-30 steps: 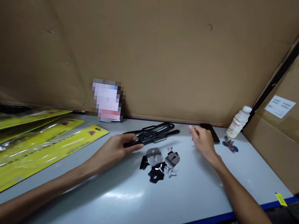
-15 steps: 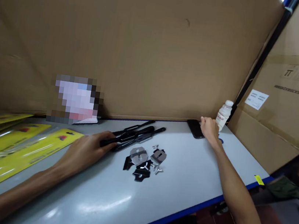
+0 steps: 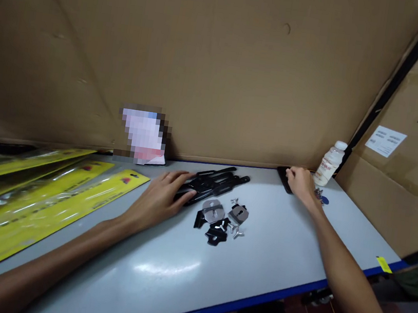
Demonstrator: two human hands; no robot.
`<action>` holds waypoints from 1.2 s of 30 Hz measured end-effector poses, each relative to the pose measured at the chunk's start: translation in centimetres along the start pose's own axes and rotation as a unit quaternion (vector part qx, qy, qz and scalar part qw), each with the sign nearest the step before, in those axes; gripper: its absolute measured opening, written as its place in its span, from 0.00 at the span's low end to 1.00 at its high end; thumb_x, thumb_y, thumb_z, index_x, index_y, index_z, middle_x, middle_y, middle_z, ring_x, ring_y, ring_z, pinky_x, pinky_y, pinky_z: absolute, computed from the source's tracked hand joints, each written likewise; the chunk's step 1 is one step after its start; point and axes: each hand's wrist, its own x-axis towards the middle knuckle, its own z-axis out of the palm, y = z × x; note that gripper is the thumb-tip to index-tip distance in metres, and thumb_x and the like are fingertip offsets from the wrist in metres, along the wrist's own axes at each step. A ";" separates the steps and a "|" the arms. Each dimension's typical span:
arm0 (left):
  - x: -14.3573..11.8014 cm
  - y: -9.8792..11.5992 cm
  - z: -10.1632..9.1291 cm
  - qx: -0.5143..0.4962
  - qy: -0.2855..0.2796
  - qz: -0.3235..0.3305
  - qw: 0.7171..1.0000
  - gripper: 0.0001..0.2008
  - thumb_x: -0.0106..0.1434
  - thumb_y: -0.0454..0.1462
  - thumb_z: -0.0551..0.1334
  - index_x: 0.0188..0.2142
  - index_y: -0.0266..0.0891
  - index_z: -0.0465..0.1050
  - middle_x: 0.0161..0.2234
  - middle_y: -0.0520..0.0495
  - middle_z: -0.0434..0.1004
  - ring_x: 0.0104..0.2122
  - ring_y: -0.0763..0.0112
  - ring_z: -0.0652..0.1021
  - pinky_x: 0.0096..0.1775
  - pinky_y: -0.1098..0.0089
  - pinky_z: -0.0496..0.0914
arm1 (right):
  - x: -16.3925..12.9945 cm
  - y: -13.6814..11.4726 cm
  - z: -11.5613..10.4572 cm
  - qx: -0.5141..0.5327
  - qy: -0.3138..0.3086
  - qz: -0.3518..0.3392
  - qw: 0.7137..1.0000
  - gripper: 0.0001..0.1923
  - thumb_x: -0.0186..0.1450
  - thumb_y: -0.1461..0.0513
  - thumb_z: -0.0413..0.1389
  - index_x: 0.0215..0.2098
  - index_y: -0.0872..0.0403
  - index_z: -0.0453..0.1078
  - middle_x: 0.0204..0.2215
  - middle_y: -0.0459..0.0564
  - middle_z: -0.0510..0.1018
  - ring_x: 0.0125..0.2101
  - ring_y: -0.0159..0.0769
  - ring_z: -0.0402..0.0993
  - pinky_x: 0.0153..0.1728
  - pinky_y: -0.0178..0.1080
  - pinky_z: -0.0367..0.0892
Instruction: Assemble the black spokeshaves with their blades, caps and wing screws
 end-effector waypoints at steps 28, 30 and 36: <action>-0.7 -1.2 2.4 0.068 -0.080 -0.072 0.992 0.42 0.68 0.56 0.49 0.69 0.26 0.50 0.69 0.23 0.47 0.69 0.38 0.47 0.64 0.42 0.52 | -3.7 -5.7 0.8 -0.007 -0.101 -0.129 0.986 0.14 0.70 0.59 0.51 0.39 0.51 0.79 0.33 0.54 0.83 0.34 0.42 0.77 0.29 0.36 0.56; -0.6 -1.4 2.5 0.071 -0.080 -0.064 0.992 0.42 0.68 0.57 0.48 0.68 0.26 0.51 0.69 0.23 0.47 0.69 0.38 0.47 0.63 0.43 0.53 | -3.9 -6.0 0.9 -0.002 -0.102 -0.135 0.986 0.14 0.70 0.58 0.51 0.39 0.51 0.78 0.33 0.54 0.83 0.34 0.42 0.78 0.29 0.36 0.56; 0.6 -2.3 2.8 0.079 -0.108 -0.045 0.990 0.41 0.68 0.57 0.47 0.68 0.27 0.54 0.70 0.26 0.47 0.69 0.41 0.47 0.64 0.46 0.53 | -4.4 -6.6 1.5 0.024 -0.108 -0.160 0.981 0.14 0.70 0.59 0.50 0.35 0.51 0.78 0.32 0.53 0.83 0.33 0.41 0.77 0.29 0.36 0.56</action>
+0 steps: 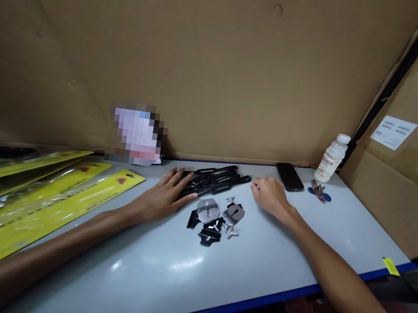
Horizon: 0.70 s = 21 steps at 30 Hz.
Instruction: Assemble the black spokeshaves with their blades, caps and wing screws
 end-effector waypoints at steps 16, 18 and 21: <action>4.0 4.4 -2.7 0.105 0.031 0.150 0.983 0.25 0.71 0.48 0.51 0.58 0.34 0.69 0.59 0.31 0.67 0.60 0.48 0.65 0.60 0.51 0.57 | 1.6 0.8 2.7 0.106 0.083 0.043 0.990 0.11 0.67 0.64 0.51 0.42 0.50 0.76 0.30 0.48 0.81 0.29 0.36 0.73 0.29 0.35 0.56; 4.8 5.6 -3.4 0.134 0.005 0.190 0.973 0.20 0.70 0.46 0.52 0.49 0.36 0.74 0.51 0.33 0.73 0.53 0.48 0.69 0.54 0.54 0.63 | 1.9 1.0 3.1 0.118 0.089 0.047 0.988 0.11 0.66 0.64 0.52 0.41 0.50 0.76 0.29 0.47 0.81 0.28 0.36 0.72 0.29 0.35 0.56; 6.0 6.6 -3.7 0.141 -0.034 0.204 0.968 0.16 0.71 0.43 0.53 0.44 0.34 0.75 0.44 0.34 0.76 0.48 0.51 0.72 0.51 0.57 0.63 | 2.0 1.0 3.2 0.133 0.095 0.049 0.985 0.11 0.65 0.63 0.52 0.39 0.50 0.76 0.28 0.47 0.80 0.27 0.36 0.72 0.28 0.35 0.56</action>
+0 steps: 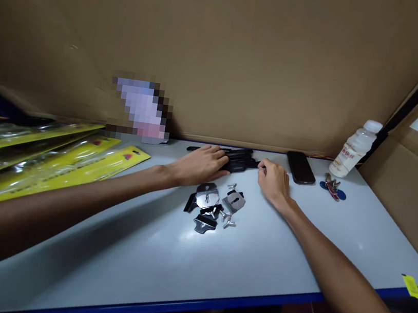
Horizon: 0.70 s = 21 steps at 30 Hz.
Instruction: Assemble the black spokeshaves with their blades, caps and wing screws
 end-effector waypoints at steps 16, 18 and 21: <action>-0.6 2.0 -0.8 -0.068 -0.009 -0.069 0.995 0.09 0.71 0.41 0.52 0.41 0.41 0.68 0.28 0.45 0.77 0.25 0.64 0.75 0.28 0.68 0.59 | 0.4 -0.1 -0.4 0.099 0.090 -0.003 0.991 0.09 0.68 0.62 0.49 0.41 0.52 0.71 0.22 0.44 0.73 0.25 0.35 0.69 0.31 0.35 0.60; -1.5 1.9 -1.4 -0.091 0.019 -0.106 0.990 0.11 0.71 0.44 0.52 0.41 0.40 0.67 0.24 0.48 0.74 0.22 0.66 0.72 0.27 0.69 0.56 | 0.2 -0.6 -1.0 0.118 0.123 -0.020 0.985 0.10 0.69 0.61 0.47 0.42 0.52 0.69 0.21 0.43 0.70 0.24 0.34 0.68 0.31 0.35 0.60; -3.4 1.5 -2.6 -0.254 0.083 -0.213 0.940 0.17 0.64 0.52 0.58 0.33 0.41 0.68 0.20 0.54 0.66 0.20 0.72 0.65 0.24 0.72 0.53 | -0.7 -2.1 -1.9 0.149 0.159 -0.050 0.975 0.10 0.70 0.60 0.46 0.45 0.51 0.67 0.21 0.42 0.66 0.24 0.33 0.66 0.32 0.36 0.61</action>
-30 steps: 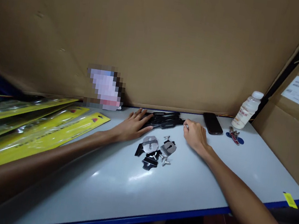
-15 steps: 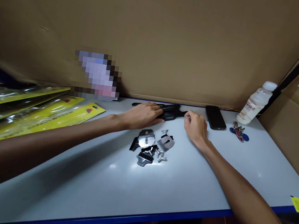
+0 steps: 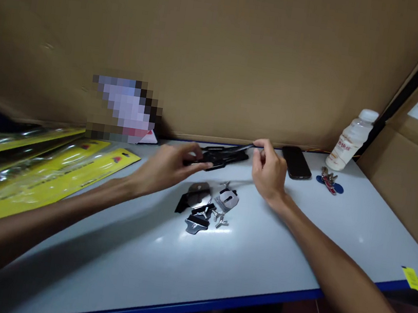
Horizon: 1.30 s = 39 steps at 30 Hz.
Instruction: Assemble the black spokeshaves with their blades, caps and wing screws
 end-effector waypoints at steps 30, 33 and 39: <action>-5.8 -0.4 -0.6 -0.730 -0.080 -0.202 0.648 0.09 0.70 0.35 0.56 0.35 0.33 0.72 0.15 0.60 0.57 0.12 0.84 0.53 0.13 0.83 0.55 | -3.0 -1.4 0.6 -0.075 -0.239 -0.041 0.967 0.08 0.67 0.64 0.52 0.41 0.51 0.74 0.29 0.45 0.78 0.28 0.34 0.71 0.33 0.37 0.59; -6.0 -0.1 -0.1 -0.725 -0.092 -0.190 0.655 0.08 0.68 0.35 0.57 0.33 0.33 0.70 0.19 0.58 0.61 0.13 0.84 0.59 0.14 0.82 0.55 | -3.0 -1.3 0.7 -0.071 -0.240 -0.048 0.967 0.09 0.68 0.63 0.52 0.41 0.51 0.74 0.30 0.46 0.79 0.29 0.34 0.71 0.33 0.36 0.60; -6.4 0.8 0.4 -0.708 -0.120 -0.195 0.669 0.09 0.68 0.35 0.56 0.32 0.35 0.68 0.18 0.59 0.59 0.12 0.85 0.55 0.13 0.82 0.52 | -3.3 -1.3 0.8 -0.054 -0.251 -0.073 0.964 0.10 0.69 0.64 0.53 0.44 0.50 0.76 0.35 0.46 0.80 0.29 0.32 0.71 0.35 0.36 0.61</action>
